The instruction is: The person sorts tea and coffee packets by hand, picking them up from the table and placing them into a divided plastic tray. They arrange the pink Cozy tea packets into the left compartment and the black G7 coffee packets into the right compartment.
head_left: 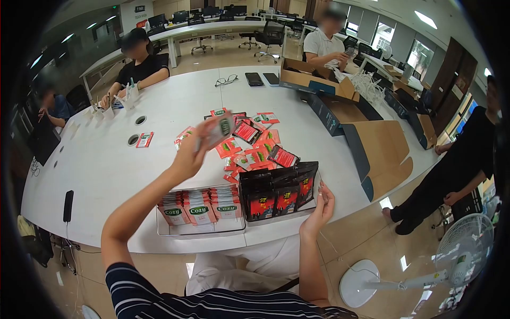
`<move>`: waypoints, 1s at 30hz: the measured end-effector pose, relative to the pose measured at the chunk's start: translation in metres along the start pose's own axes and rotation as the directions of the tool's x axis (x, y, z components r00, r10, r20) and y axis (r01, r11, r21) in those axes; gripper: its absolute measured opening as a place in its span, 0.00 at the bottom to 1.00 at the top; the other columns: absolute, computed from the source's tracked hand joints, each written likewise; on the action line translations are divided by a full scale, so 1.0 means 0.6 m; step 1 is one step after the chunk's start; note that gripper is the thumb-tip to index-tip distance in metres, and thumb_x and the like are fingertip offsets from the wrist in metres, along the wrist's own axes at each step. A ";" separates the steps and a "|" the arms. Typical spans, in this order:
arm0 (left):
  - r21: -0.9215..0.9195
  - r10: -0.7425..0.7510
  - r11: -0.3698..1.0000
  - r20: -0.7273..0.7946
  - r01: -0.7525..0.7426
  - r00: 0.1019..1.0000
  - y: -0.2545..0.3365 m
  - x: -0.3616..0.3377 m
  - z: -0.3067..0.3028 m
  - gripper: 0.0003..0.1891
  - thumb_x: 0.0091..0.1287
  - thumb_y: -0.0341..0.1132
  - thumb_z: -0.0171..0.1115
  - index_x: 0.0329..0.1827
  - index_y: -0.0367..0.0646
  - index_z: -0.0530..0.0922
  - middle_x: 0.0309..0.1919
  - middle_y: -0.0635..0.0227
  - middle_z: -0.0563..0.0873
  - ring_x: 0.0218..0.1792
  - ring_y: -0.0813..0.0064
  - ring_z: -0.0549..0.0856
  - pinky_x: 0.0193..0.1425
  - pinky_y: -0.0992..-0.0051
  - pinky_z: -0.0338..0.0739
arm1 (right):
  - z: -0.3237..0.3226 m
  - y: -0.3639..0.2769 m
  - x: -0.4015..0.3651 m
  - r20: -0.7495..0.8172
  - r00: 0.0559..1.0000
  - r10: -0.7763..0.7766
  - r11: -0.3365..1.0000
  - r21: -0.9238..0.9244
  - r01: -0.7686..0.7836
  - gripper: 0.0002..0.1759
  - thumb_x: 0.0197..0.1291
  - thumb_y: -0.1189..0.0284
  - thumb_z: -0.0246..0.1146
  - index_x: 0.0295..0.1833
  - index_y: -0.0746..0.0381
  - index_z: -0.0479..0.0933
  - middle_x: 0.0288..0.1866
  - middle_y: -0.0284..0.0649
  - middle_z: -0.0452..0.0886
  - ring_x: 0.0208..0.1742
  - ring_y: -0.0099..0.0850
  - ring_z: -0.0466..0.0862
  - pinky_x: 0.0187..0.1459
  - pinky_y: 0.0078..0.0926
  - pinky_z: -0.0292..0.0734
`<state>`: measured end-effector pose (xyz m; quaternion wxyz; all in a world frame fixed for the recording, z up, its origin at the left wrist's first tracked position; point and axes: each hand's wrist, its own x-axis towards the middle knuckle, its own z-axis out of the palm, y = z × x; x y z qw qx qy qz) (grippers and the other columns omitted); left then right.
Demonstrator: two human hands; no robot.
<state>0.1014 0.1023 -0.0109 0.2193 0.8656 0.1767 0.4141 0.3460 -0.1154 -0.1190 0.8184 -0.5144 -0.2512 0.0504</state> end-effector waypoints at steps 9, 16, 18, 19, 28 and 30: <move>-0.681 -0.584 0.589 0.012 0.435 0.811 0.227 -0.229 -0.027 0.23 0.75 0.43 0.41 0.64 0.34 0.63 0.54 0.56 0.77 0.49 0.63 0.83 0.50 0.66 0.80 | 0.027 -0.080 -0.085 0.171 0.828 -0.534 0.816 -0.151 0.557 0.11 0.59 0.73 0.55 0.46 0.66 0.73 0.53 0.51 0.76 0.55 0.43 0.75 0.57 0.39 0.66; -0.785 -0.577 0.427 0.146 0.449 0.804 0.241 -0.298 0.123 0.17 0.73 0.33 0.47 0.61 0.35 0.67 0.47 0.63 0.80 0.45 0.78 0.81 0.42 0.81 0.78 | 0.081 -0.144 -0.201 0.568 0.766 -0.302 0.912 -0.063 0.406 0.32 0.48 0.73 0.72 0.59 0.72 0.70 0.49 0.50 0.79 0.43 0.37 0.81 0.46 0.30 0.75; -0.860 -0.603 0.329 0.127 0.390 0.788 0.254 -0.280 0.138 0.16 0.72 0.32 0.50 0.60 0.35 0.69 0.45 0.66 0.81 0.43 0.80 0.81 0.39 0.81 0.78 | 0.072 -0.150 -0.205 0.519 0.832 -0.197 0.954 -0.093 0.284 0.31 0.51 0.82 0.67 0.63 0.73 0.67 0.54 0.51 0.78 0.47 0.33 0.81 0.47 0.24 0.77; -0.866 -0.585 0.338 0.114 0.369 0.803 0.258 -0.271 0.141 0.16 0.72 0.31 0.51 0.60 0.36 0.69 0.45 0.66 0.81 0.43 0.80 0.82 0.39 0.82 0.78 | 0.070 -0.153 -0.201 0.506 0.844 -0.178 0.957 -0.111 0.268 0.31 0.53 0.83 0.65 0.64 0.73 0.65 0.57 0.51 0.76 0.50 0.32 0.80 0.49 0.23 0.77; -0.796 -0.599 0.551 -0.166 0.252 0.784 0.245 -0.298 0.103 0.18 0.72 0.28 0.46 0.63 0.31 0.65 0.55 0.58 0.75 0.53 0.68 0.78 0.53 0.69 0.80 | 0.082 -0.169 -0.194 0.392 0.920 0.030 0.997 0.060 -0.058 0.33 0.58 0.87 0.54 0.70 0.71 0.54 0.68 0.46 0.63 0.61 0.28 0.72 0.58 0.23 0.71; -0.677 -0.551 0.724 -0.455 0.130 0.699 0.204 -0.340 0.077 0.19 0.73 0.32 0.46 0.64 0.33 0.63 0.59 0.56 0.70 0.54 0.65 0.78 0.53 0.66 0.80 | 0.091 -0.159 -0.177 0.396 0.916 -0.058 0.998 0.033 0.049 0.35 0.56 0.89 0.54 0.70 0.70 0.54 0.69 0.45 0.62 0.62 0.29 0.72 0.59 0.25 0.71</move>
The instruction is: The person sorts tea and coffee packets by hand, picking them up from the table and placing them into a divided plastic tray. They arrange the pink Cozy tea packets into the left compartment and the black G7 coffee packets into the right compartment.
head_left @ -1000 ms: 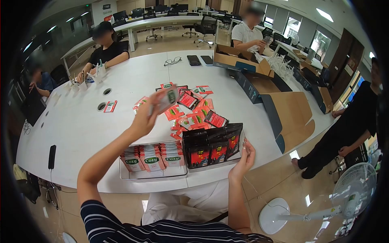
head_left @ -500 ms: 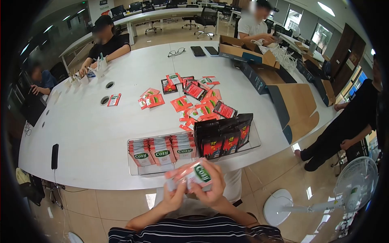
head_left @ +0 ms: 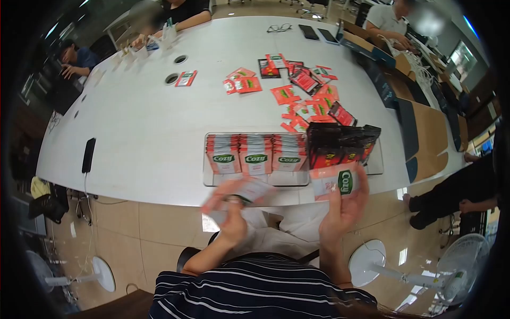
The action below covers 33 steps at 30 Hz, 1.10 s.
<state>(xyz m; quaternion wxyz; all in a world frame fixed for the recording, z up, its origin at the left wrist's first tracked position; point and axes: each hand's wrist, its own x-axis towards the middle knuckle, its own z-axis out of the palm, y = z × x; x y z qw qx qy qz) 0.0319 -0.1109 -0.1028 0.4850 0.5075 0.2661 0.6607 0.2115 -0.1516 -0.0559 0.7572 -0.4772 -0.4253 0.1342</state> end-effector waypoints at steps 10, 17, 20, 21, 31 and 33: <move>0.238 0.077 0.970 -0.467 0.041 0.881 -0.034 0.083 -0.127 0.27 0.77 0.48 0.33 0.68 0.34 0.59 0.54 0.50 0.79 0.53 0.61 0.81 0.51 0.67 0.77 | 0.063 0.029 0.046 0.226 0.966 0.124 0.990 -0.089 -0.107 0.19 0.58 0.85 0.60 0.56 0.69 0.69 0.48 0.41 0.79 0.47 0.21 0.79 0.50 0.19 0.74; 0.268 0.224 0.953 -0.298 -0.143 0.928 -0.030 0.031 -0.108 0.24 0.73 0.40 0.42 0.61 0.26 0.66 0.57 0.49 0.73 0.51 0.57 0.80 0.56 0.64 0.77 | 0.133 -0.018 -0.005 0.485 0.831 0.272 0.847 0.289 -0.447 0.19 0.54 0.88 0.62 0.51 0.69 0.67 0.46 0.42 0.79 0.46 0.24 0.81 0.40 0.16 0.79; 0.275 0.137 0.951 0.029 -0.140 0.990 0.008 0.032 -0.104 0.21 0.69 0.34 0.49 0.60 0.28 0.69 0.54 0.51 0.75 0.53 0.59 0.79 0.60 0.65 0.73 | 0.164 0.005 -0.052 0.471 0.845 0.253 0.881 0.248 -0.402 0.19 0.51 0.86 0.67 0.47 0.69 0.70 0.42 0.41 0.81 0.40 0.23 0.81 0.33 0.16 0.78; 0.277 0.106 0.950 0.141 -0.142 0.984 0.024 0.036 -0.100 0.20 0.68 0.32 0.52 0.60 0.29 0.70 0.53 0.52 0.76 0.54 0.59 0.78 0.61 0.66 0.71 | 0.169 0.011 -0.056 0.449 0.872 0.195 0.938 0.176 -0.300 0.18 0.50 0.85 0.69 0.46 0.68 0.70 0.41 0.41 0.81 0.37 0.22 0.80 0.31 0.15 0.76; 0.187 0.112 0.979 -0.124 -0.087 0.986 0.062 0.196 -0.128 0.18 0.65 0.25 0.59 0.57 0.32 0.67 0.49 0.61 0.78 0.46 0.73 0.80 0.48 0.72 0.78 | 0.085 0.023 -0.007 0.266 0.909 -0.320 0.875 -0.284 0.391 0.14 0.53 0.82 0.64 0.46 0.67 0.73 0.45 0.46 0.78 0.42 0.33 0.79 0.43 0.24 0.74; 0.366 -0.044 0.931 0.074 0.013 0.996 0.055 0.275 -0.147 0.19 0.66 0.33 0.60 0.55 0.31 0.70 0.39 0.61 0.83 0.37 0.74 0.83 0.43 0.75 0.78 | 0.035 0.051 0.005 0.175 0.891 -0.419 0.820 -0.349 0.454 0.13 0.61 0.79 0.55 0.51 0.69 0.69 0.51 0.49 0.74 0.52 0.34 0.74 0.50 0.27 0.69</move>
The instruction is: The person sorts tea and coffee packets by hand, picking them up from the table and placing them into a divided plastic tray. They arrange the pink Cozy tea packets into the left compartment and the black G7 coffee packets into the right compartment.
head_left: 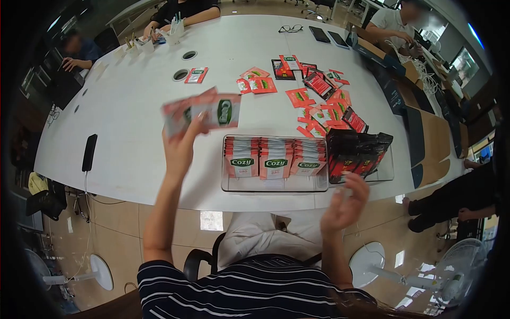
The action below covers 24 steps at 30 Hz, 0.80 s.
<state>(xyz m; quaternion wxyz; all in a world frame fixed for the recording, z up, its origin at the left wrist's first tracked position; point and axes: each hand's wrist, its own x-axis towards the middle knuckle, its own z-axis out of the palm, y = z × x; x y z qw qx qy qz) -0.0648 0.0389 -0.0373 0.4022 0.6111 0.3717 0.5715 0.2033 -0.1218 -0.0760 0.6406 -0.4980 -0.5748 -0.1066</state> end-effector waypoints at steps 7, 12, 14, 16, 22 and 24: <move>0.382 -0.329 0.901 0.288 0.207 0.899 -0.139 0.133 0.031 0.30 0.50 0.42 0.74 0.53 0.38 0.74 0.36 0.61 0.84 0.33 0.70 0.86 0.33 0.74 0.78 | -0.117 0.138 -0.004 -0.407 0.903 0.139 0.923 -0.276 -0.267 0.14 0.62 0.80 0.54 0.54 0.68 0.70 0.56 0.44 0.73 0.48 0.30 0.73 0.46 0.24 0.68; 0.814 0.001 0.533 0.271 -0.230 0.962 -0.186 0.168 0.062 0.43 0.39 0.54 0.78 0.60 0.48 0.71 0.43 0.52 0.82 0.44 0.58 0.84 0.39 0.63 0.80 | -0.129 0.183 -0.015 -0.488 0.864 0.122 0.901 -0.310 -0.303 0.18 0.66 0.74 0.50 0.61 0.67 0.66 0.62 0.43 0.69 0.56 0.32 0.70 0.52 0.29 0.65; 0.866 -0.057 0.396 0.354 -0.304 0.934 -0.184 0.202 0.068 0.51 0.35 0.63 0.76 0.62 0.44 0.70 0.48 0.50 0.80 0.50 0.55 0.81 0.43 0.60 0.79 | -0.125 0.184 -0.015 -0.530 0.843 0.090 0.906 -0.307 -0.290 0.20 0.68 0.71 0.48 0.63 0.66 0.63 0.64 0.43 0.67 0.58 0.33 0.68 0.55 0.30 0.63; 0.856 -0.162 0.492 0.270 -0.159 0.949 -0.186 0.253 0.099 0.54 0.34 0.67 0.74 0.60 0.37 0.68 0.48 0.49 0.79 0.49 0.54 0.82 0.44 0.59 0.80 | -0.124 0.185 -0.015 -0.547 0.826 0.134 0.913 -0.257 -0.318 0.21 0.70 0.67 0.46 0.64 0.66 0.61 0.66 0.43 0.66 0.60 0.34 0.67 0.57 0.32 0.62; 0.913 -0.280 0.397 0.217 -0.093 0.935 -0.238 0.315 0.185 0.52 0.33 0.68 0.74 0.47 0.25 0.71 0.42 0.43 0.81 0.43 0.52 0.84 0.43 0.63 0.80 | -0.127 0.192 -0.015 -0.485 0.852 0.199 0.899 -0.257 -0.356 0.21 0.71 0.66 0.45 0.64 0.66 0.61 0.66 0.43 0.65 0.61 0.35 0.67 0.59 0.31 0.61; 0.902 -0.321 0.415 0.268 -0.120 0.908 -0.262 0.333 0.192 0.52 0.31 0.65 0.77 0.48 0.25 0.72 0.38 0.44 0.84 0.40 0.55 0.86 0.42 0.65 0.82 | -0.131 0.200 -0.014 -0.480 0.860 0.174 0.901 -0.276 -0.336 0.20 0.70 0.67 0.45 0.64 0.65 0.61 0.66 0.43 0.65 0.61 0.35 0.67 0.58 0.31 0.61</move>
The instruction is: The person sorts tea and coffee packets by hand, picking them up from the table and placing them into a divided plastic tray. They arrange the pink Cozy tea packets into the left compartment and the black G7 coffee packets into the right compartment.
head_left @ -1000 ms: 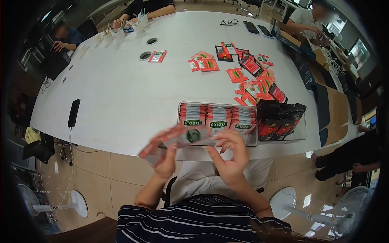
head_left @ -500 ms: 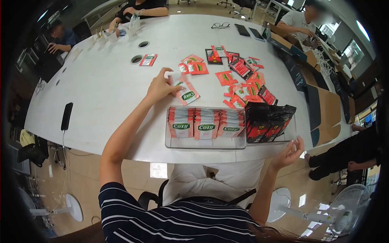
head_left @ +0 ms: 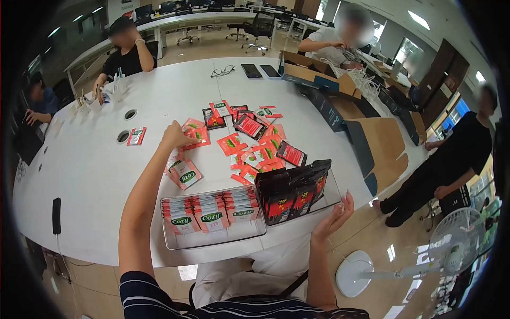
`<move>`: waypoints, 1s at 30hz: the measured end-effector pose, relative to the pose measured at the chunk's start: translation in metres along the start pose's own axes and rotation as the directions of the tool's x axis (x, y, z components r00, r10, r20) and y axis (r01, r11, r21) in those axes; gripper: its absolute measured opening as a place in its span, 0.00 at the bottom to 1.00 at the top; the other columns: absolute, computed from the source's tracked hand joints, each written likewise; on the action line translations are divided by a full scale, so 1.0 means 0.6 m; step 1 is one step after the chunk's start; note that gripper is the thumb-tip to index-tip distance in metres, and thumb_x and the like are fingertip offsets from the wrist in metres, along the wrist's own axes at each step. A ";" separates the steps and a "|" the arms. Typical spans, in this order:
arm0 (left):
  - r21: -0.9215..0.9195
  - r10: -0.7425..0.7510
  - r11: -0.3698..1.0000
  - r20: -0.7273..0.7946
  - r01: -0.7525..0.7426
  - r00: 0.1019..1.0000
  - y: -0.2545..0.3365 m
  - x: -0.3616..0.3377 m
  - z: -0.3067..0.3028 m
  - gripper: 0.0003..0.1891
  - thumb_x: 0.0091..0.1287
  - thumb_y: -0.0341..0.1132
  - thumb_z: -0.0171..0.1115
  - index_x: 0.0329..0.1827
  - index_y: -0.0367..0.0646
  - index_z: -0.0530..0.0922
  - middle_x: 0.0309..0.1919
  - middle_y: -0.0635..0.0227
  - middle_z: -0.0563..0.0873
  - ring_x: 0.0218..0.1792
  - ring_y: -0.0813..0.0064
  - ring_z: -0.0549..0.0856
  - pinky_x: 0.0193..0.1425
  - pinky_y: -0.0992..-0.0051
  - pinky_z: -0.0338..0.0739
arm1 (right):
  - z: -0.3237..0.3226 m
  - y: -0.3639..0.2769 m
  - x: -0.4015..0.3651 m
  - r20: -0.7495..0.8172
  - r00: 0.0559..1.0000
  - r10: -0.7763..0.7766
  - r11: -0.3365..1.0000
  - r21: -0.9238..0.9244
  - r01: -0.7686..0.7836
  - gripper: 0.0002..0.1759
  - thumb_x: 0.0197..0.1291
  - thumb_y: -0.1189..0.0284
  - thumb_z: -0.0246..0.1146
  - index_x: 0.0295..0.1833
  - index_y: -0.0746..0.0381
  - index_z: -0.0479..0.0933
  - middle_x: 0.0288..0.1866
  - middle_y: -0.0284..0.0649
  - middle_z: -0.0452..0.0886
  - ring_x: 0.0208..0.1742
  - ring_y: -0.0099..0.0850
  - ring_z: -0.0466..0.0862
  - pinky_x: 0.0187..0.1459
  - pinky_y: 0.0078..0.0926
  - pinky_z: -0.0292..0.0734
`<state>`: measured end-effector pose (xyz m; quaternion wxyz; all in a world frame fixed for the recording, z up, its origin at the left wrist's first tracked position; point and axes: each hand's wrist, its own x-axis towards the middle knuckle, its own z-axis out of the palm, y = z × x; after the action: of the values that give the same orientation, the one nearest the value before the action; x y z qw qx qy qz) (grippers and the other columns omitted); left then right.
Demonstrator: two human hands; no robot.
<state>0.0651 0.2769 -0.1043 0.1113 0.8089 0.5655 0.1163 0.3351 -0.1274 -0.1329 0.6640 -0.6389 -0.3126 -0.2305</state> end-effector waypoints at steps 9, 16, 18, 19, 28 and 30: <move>-0.570 0.026 0.816 0.210 0.100 0.977 0.012 -0.027 -0.050 0.32 0.39 0.38 0.80 0.47 0.29 0.77 0.39 0.53 0.85 0.32 0.68 0.86 0.32 0.72 0.84 | -0.001 -0.018 -0.004 0.036 0.998 0.053 0.998 -0.048 -0.051 0.21 0.68 0.70 0.46 0.64 0.65 0.62 0.66 0.43 0.65 0.61 0.35 0.67 0.59 0.33 0.61; -0.515 0.181 0.847 0.050 -0.130 0.982 0.029 -0.069 -0.149 0.23 0.47 0.32 0.73 0.48 0.36 0.78 0.38 0.61 0.84 0.33 0.76 0.83 0.33 0.77 0.79 | -0.001 -0.012 -0.006 0.032 0.997 0.067 0.997 -0.042 -0.065 0.20 0.68 0.72 0.46 0.62 0.68 0.63 0.65 0.45 0.66 0.60 0.37 0.68 0.62 0.35 0.64; -0.520 0.184 0.841 0.016 -0.149 0.983 0.009 -0.075 -0.165 0.22 0.48 0.31 0.73 0.47 0.37 0.79 0.38 0.61 0.84 0.32 0.76 0.82 0.33 0.77 0.78 | 0.001 -0.009 -0.005 0.019 0.998 0.063 0.998 -0.022 -0.062 0.19 0.68 0.74 0.46 0.62 0.69 0.64 0.64 0.45 0.67 0.60 0.37 0.69 0.63 0.34 0.63; -0.527 0.180 0.836 0.005 -0.151 0.984 -0.004 -0.077 -0.174 0.21 0.48 0.31 0.72 0.47 0.38 0.79 0.38 0.61 0.85 0.33 0.76 0.82 0.34 0.77 0.78 | 0.000 -0.010 -0.007 0.023 0.998 0.067 0.997 -0.026 -0.066 0.19 0.68 0.74 0.46 0.62 0.69 0.64 0.64 0.45 0.67 0.60 0.37 0.69 0.63 0.34 0.64; -0.439 -0.346 0.871 -0.225 0.222 0.911 -0.265 -0.026 -0.125 0.13 0.50 0.36 0.72 0.36 0.38 0.84 0.26 0.64 0.86 0.27 0.74 0.83 0.34 0.74 0.77 | 0.002 -0.016 -0.004 0.045 0.996 0.075 0.996 -0.044 -0.073 0.18 0.68 0.75 0.45 0.61 0.69 0.63 0.65 0.47 0.66 0.59 0.39 0.71 0.61 0.35 0.65; -0.396 -0.319 0.893 -0.226 0.213 0.920 -0.292 -0.018 -0.102 0.13 0.49 0.38 0.73 0.33 0.38 0.84 0.27 0.64 0.86 0.26 0.74 0.83 0.33 0.72 0.77 | 0.000 -0.010 -0.004 0.045 0.996 0.072 0.997 -0.035 -0.070 0.18 0.68 0.76 0.45 0.61 0.69 0.63 0.65 0.46 0.66 0.59 0.39 0.71 0.60 0.35 0.65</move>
<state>-0.1137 0.3283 -0.1015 0.1915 0.6628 0.6504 0.3179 0.3294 -0.1282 -0.1302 0.6537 -0.6657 -0.3010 -0.1972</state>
